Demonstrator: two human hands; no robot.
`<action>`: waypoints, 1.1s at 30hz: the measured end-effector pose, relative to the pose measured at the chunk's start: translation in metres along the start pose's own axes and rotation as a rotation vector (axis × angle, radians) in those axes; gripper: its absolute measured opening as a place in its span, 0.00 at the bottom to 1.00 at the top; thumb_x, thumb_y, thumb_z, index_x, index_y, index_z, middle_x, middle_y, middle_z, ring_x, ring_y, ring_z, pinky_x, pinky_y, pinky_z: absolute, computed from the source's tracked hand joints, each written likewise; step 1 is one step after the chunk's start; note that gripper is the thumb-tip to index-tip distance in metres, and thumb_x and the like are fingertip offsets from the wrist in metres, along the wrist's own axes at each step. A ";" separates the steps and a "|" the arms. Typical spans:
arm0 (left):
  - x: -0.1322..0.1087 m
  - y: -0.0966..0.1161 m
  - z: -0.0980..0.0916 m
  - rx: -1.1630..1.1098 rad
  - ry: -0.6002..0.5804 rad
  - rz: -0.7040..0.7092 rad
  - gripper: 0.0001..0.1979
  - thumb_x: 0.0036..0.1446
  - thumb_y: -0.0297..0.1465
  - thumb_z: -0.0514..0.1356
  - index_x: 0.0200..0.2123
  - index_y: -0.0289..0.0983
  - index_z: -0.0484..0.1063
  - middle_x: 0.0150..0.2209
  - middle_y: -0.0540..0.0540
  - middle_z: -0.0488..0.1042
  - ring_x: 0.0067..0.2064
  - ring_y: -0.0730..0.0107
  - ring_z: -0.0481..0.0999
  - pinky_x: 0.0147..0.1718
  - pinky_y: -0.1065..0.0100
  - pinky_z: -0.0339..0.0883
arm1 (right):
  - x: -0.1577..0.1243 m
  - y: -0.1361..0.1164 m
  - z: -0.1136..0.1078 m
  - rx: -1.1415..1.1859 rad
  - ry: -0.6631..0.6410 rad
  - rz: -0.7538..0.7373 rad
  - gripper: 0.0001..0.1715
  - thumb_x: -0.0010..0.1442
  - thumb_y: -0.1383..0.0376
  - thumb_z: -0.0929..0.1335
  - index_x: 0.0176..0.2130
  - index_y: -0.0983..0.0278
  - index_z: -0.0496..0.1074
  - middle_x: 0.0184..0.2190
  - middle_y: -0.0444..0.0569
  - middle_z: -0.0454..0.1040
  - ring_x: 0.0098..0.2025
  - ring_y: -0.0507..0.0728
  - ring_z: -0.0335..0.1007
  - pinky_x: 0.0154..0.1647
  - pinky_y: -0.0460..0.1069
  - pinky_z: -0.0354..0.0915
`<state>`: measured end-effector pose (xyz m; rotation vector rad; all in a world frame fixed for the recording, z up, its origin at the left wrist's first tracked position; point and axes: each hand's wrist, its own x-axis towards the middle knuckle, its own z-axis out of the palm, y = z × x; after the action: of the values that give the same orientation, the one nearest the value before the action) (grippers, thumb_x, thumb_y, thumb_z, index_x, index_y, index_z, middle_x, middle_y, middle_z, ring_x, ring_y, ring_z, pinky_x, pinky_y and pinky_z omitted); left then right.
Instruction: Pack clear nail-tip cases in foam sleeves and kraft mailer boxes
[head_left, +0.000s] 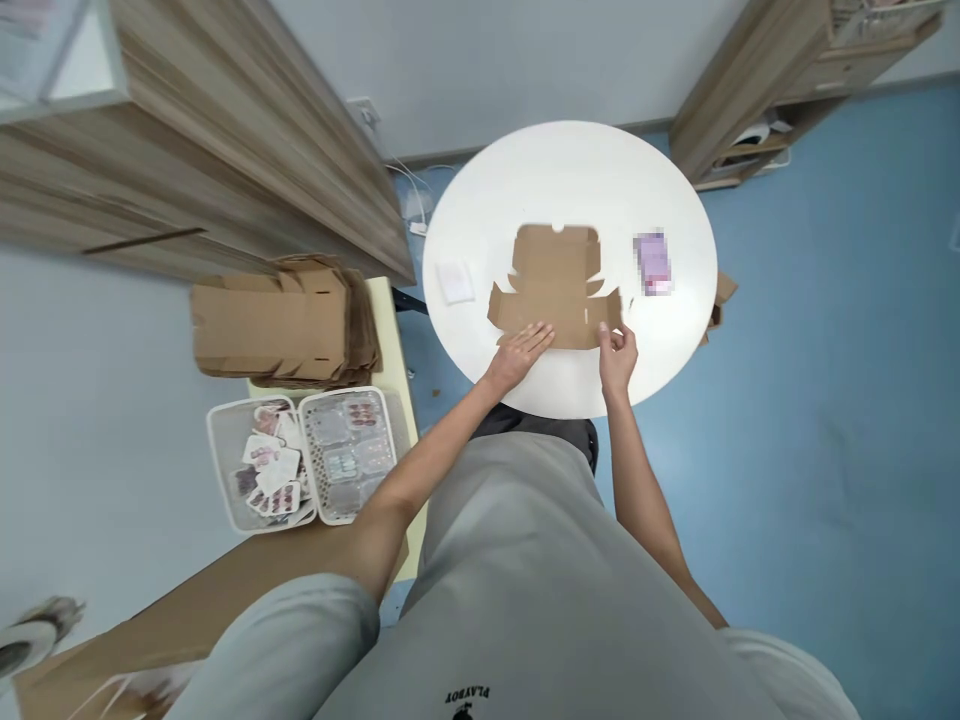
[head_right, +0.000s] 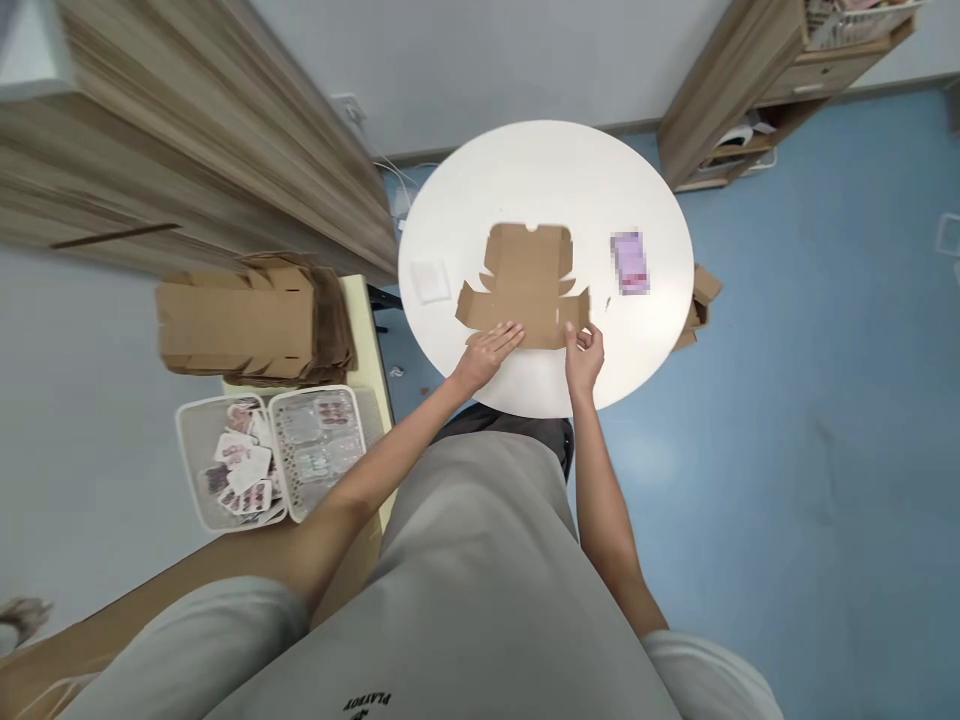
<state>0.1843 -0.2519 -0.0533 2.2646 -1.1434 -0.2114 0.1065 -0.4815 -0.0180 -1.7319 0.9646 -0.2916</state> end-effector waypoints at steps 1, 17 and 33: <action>-0.003 -0.001 0.018 -0.031 -0.078 0.010 0.29 0.77 0.20 0.45 0.71 0.36 0.76 0.73 0.39 0.75 0.77 0.61 0.70 0.78 0.50 0.67 | 0.001 0.017 -0.008 -0.058 0.018 0.037 0.36 0.68 0.41 0.70 0.59 0.67 0.77 0.49 0.60 0.85 0.54 0.64 0.82 0.64 0.62 0.74; -0.016 0.003 0.068 -0.054 -0.458 -0.147 0.38 0.67 0.12 0.45 0.78 0.26 0.63 0.80 0.28 0.60 0.84 0.51 0.54 0.79 0.45 0.62 | 0.031 0.045 0.020 -0.582 -0.253 -0.147 0.28 0.77 0.59 0.63 0.71 0.64 0.68 0.68 0.65 0.73 0.70 0.68 0.71 0.73 0.66 0.70; -0.032 -0.008 0.048 -0.118 -0.280 -0.541 0.37 0.69 0.23 0.59 0.79 0.29 0.59 0.78 0.27 0.65 0.80 0.45 0.65 0.79 0.46 0.63 | 0.070 0.050 0.023 -0.600 -0.575 -0.067 0.60 0.60 0.50 0.79 0.80 0.59 0.57 0.72 0.64 0.63 0.59 0.71 0.80 0.68 0.72 0.74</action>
<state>0.1511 -0.2444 -0.1005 2.4412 -0.5945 -0.8067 0.1426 -0.5204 -0.0897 -2.2123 0.5909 0.4874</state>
